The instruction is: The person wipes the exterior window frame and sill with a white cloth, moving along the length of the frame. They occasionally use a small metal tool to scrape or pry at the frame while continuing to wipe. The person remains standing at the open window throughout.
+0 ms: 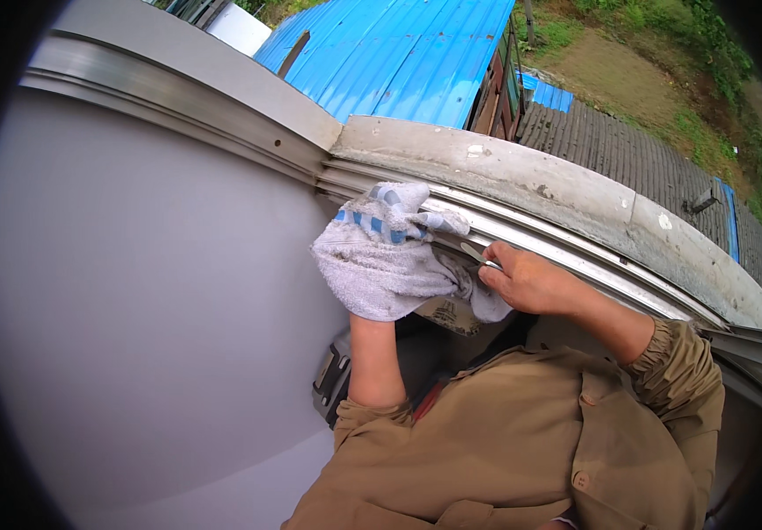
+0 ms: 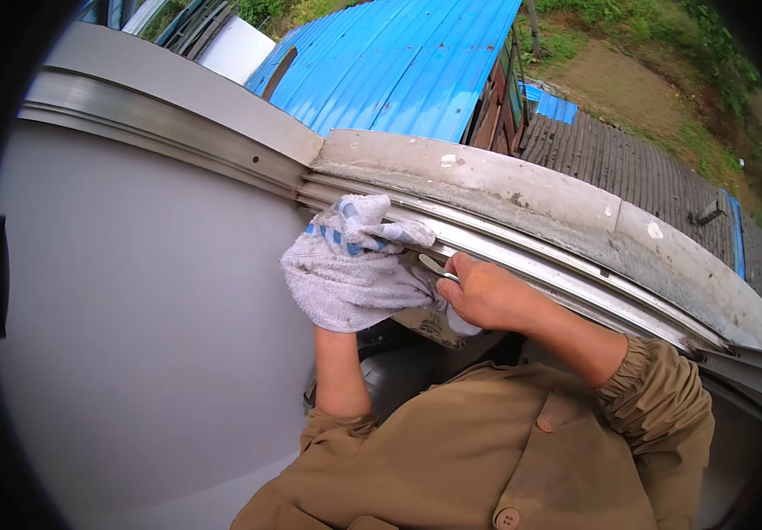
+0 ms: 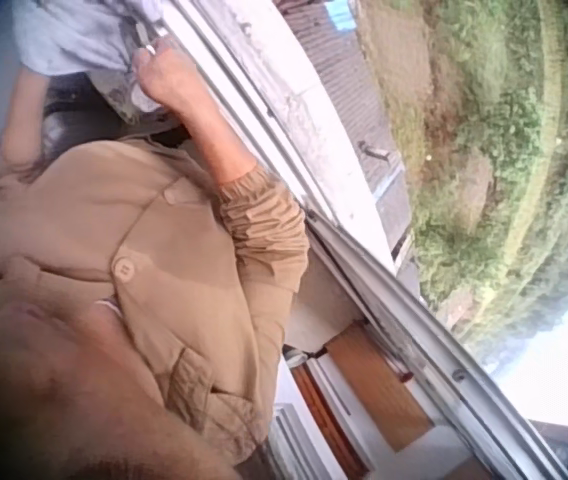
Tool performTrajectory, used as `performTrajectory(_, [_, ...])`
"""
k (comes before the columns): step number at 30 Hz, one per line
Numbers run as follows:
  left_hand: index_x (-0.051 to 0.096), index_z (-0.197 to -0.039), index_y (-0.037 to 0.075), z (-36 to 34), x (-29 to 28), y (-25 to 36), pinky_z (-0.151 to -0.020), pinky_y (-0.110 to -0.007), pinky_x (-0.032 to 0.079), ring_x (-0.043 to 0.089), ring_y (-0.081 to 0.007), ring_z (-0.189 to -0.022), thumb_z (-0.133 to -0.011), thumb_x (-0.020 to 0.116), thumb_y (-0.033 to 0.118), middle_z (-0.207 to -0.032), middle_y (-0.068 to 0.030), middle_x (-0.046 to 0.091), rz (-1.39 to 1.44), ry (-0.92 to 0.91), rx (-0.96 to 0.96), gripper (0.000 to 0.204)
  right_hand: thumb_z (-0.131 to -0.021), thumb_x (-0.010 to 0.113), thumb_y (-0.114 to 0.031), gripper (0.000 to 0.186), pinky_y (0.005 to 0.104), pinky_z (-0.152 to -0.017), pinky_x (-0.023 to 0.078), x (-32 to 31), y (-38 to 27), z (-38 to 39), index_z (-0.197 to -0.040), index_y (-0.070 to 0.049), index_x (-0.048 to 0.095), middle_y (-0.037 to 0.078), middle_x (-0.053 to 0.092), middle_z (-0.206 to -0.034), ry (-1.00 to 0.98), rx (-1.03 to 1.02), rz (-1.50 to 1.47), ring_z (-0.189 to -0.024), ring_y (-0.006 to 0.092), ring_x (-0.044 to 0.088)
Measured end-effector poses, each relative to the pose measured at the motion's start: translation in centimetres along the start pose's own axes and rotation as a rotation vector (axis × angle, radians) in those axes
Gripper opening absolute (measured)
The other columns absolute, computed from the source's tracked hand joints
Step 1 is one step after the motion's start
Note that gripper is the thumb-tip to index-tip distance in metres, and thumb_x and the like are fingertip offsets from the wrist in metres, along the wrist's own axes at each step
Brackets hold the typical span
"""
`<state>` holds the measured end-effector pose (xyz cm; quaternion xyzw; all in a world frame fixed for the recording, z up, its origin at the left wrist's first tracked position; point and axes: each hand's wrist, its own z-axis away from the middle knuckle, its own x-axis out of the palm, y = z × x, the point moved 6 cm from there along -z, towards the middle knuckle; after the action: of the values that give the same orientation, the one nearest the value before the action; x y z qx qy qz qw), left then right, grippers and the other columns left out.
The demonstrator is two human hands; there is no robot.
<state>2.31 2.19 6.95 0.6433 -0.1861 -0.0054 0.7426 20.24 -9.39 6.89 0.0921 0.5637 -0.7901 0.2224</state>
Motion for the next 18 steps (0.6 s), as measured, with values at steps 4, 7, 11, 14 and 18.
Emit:
performTrajectory(4, [0.059,-0.108,0.007,0.2,-0.6,-0.2,-0.079,-0.037,0.046,0.057,-0.0209,-0.087,-0.083,0.056,0.019,-0.097,-0.0075,0.062,0.025,0.022,-0.01,0.028,-0.091,0.046,-0.019,0.025,0.0475,-0.078,0.044,0.4,0.5,-2.1,-0.103,0.001,0.055,0.027,0.061,-0.092,0.092,-0.108,0.215,-0.088,0.0423,0.058])
performTrajectory(7, [0.059,-0.108,0.008,0.2,-0.8,-0.4,-0.078,-0.037,0.046,0.057,-0.0209,-0.087,-0.083,0.056,0.019,-0.097,-0.0074,0.061,0.032,0.028,-0.016,0.028,-0.087,0.048,-0.015,0.023,0.0479,-0.073,0.046,0.6,1.0,-3.1,-0.104,-0.001,0.056,0.025,0.062,-0.084,0.105,-0.184,0.184,-0.083,0.0413,0.059])
performTrajectory(11, [0.059,-0.108,0.008,-0.1,-1.2,-0.5,-0.077,-0.036,0.045,0.057,-0.0209,-0.086,-0.083,0.056,0.019,-0.096,-0.0073,0.061,0.045,0.032,-0.021,0.028,-0.084,0.049,-0.009,0.025,0.0487,-0.066,0.046,-0.3,0.7,-2.8,-0.106,-0.004,0.058,0.021,0.062,-0.075,0.248,-0.2,0.315,-0.075,0.0395,0.06])
performTrajectory(14, [0.059,-0.108,0.008,-0.2,-1.6,-0.3,-0.077,-0.036,0.045,0.057,-0.0209,-0.085,-0.083,0.056,0.019,-0.095,-0.0072,0.061,0.052,0.035,-0.018,0.028,-0.085,0.047,-0.009,0.028,0.0478,-0.062,0.046,-1.2,-0.4,-2.3,-0.111,-0.004,0.057,0.019,0.062,-0.074,0.275,-0.118,0.489,-0.07,0.0384,0.059])
performTrajectory(18, [0.059,-0.108,0.009,-0.5,-1.9,-0.2,-0.076,-0.036,0.045,0.056,-0.021,-0.085,-0.083,0.056,0.019,-0.095,-0.007,0.061,0.062,0.028,-0.018,0.028,-0.083,0.045,-0.006,0.037,0.0462,-0.057,0.046,-0.7,-1.0,-3.3,-0.12,-0.003,0.049,0.019,0.061,-0.07,0.159,-0.099,0.561,-0.067,0.0377,0.059])
